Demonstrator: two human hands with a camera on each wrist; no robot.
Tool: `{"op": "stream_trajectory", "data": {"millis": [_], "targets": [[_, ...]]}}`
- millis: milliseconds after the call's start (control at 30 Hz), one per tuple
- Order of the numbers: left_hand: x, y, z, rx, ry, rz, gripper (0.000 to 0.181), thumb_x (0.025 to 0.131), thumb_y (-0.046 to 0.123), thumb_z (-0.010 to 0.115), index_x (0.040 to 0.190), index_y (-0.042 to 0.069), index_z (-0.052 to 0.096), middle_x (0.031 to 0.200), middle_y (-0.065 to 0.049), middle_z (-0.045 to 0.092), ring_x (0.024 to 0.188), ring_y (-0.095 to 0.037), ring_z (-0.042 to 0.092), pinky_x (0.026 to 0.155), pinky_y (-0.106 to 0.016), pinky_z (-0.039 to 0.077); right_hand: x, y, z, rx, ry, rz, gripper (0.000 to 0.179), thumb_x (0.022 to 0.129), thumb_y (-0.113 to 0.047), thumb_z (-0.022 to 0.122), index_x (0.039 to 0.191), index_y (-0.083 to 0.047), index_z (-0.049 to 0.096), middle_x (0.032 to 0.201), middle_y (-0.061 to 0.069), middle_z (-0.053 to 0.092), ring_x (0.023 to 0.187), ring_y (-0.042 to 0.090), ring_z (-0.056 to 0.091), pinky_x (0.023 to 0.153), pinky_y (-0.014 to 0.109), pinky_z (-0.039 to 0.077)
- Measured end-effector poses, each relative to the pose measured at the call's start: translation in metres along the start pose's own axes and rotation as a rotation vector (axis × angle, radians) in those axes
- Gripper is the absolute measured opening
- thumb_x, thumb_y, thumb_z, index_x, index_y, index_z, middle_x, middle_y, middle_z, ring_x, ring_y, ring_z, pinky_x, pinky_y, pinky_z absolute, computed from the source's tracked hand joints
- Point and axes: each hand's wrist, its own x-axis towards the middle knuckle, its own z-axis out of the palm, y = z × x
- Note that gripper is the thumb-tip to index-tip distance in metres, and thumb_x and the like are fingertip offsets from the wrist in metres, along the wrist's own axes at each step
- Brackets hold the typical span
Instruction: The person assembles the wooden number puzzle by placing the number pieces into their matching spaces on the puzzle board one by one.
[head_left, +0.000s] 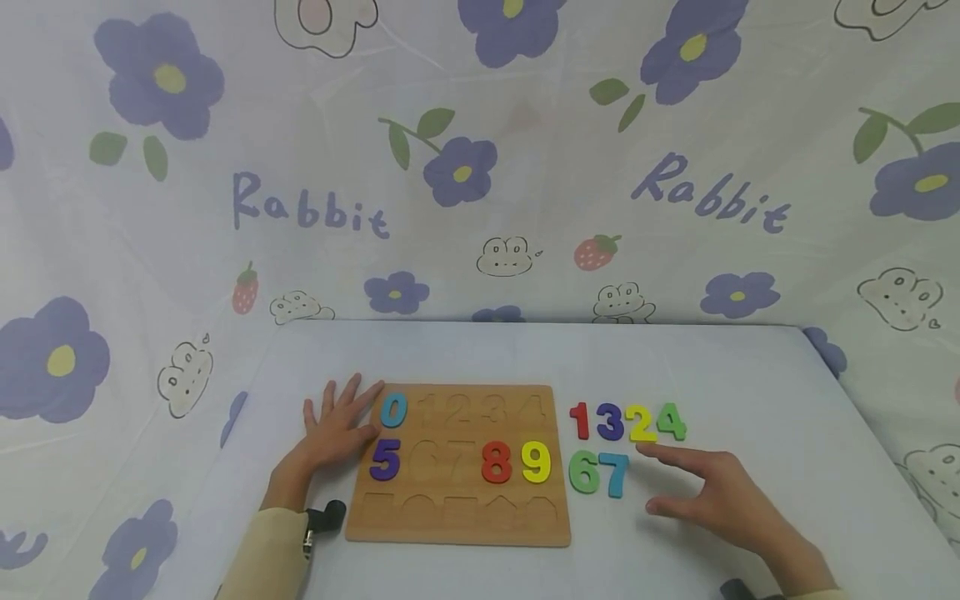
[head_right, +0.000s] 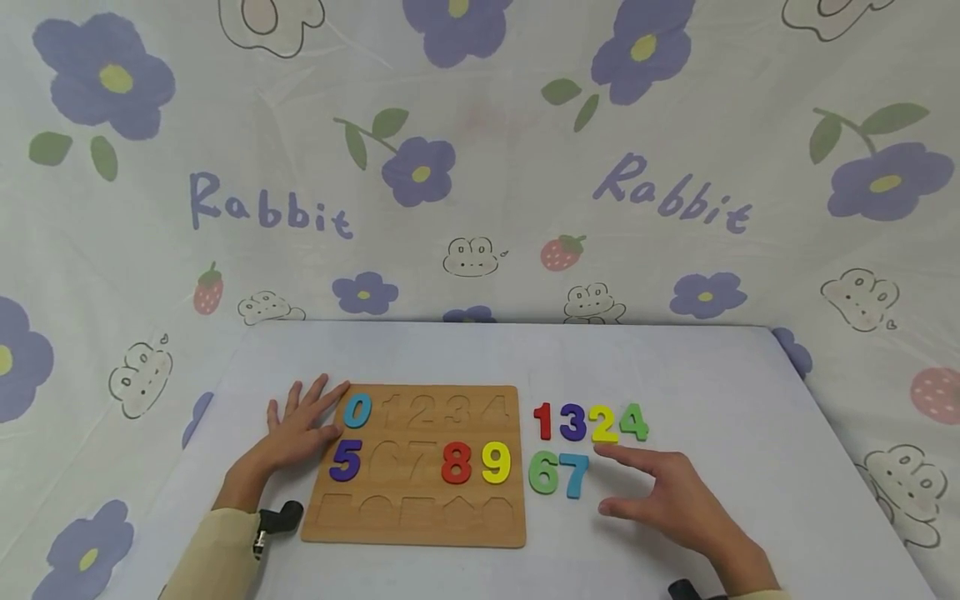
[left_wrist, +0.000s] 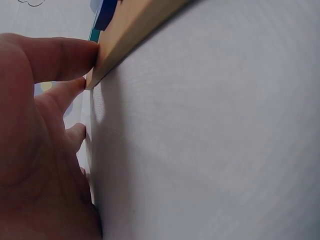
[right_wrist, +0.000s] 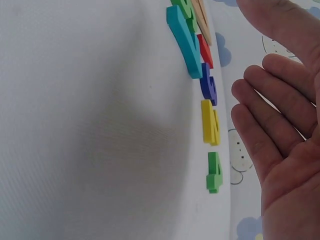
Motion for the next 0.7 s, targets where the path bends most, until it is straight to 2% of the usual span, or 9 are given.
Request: {"op": "stream_trajectory", "data": {"millis": [167, 467, 700], "targets": [[-0.001, 0.002, 0.0, -0.003, 0.001, -0.004, 0.073, 0.105, 0.035, 0.059, 0.173, 0.024, 0.035, 0.184, -0.022, 0.007, 0.165, -0.058, -0.016, 0.12, -0.081, -0.025, 0.003, -0.001, 0.007, 0.022, -0.005, -0.024, 0.072, 0.081, -0.045, 0.097, 0.144, -0.019, 0.074, 0.141, 0.004, 0.077, 0.137, 0.041, 0.068, 0.108, 0.068, 0.056], [-0.001, 0.003, -0.001, -0.002, 0.003, -0.001, 0.073, 0.104, 0.034, 0.06, 0.173, 0.022, 0.036, 0.184, -0.023, 0.008, 0.165, -0.06, -0.015, 0.12, -0.081, -0.024, 0.011, 0.005, 0.02, 0.003, 0.01, -0.013, 0.072, 0.081, -0.046, 0.097, 0.144, -0.022, 0.074, 0.14, 0.003, 0.077, 0.137, 0.039, 0.068, 0.109, 0.067, 0.055], [-0.001, 0.003, 0.0, -0.005, 0.004, 0.003, 0.073, 0.105, 0.034, 0.06, 0.172, 0.021, 0.036, 0.184, -0.024, 0.008, 0.165, -0.06, -0.015, 0.12, -0.081, -0.025, 0.017, 0.01, 0.029, 0.016, 0.015, -0.023, 0.07, 0.081, -0.041, 0.097, 0.145, -0.022, 0.074, 0.14, 0.001, 0.078, 0.137, 0.036, 0.069, 0.109, 0.062, 0.057]]}}
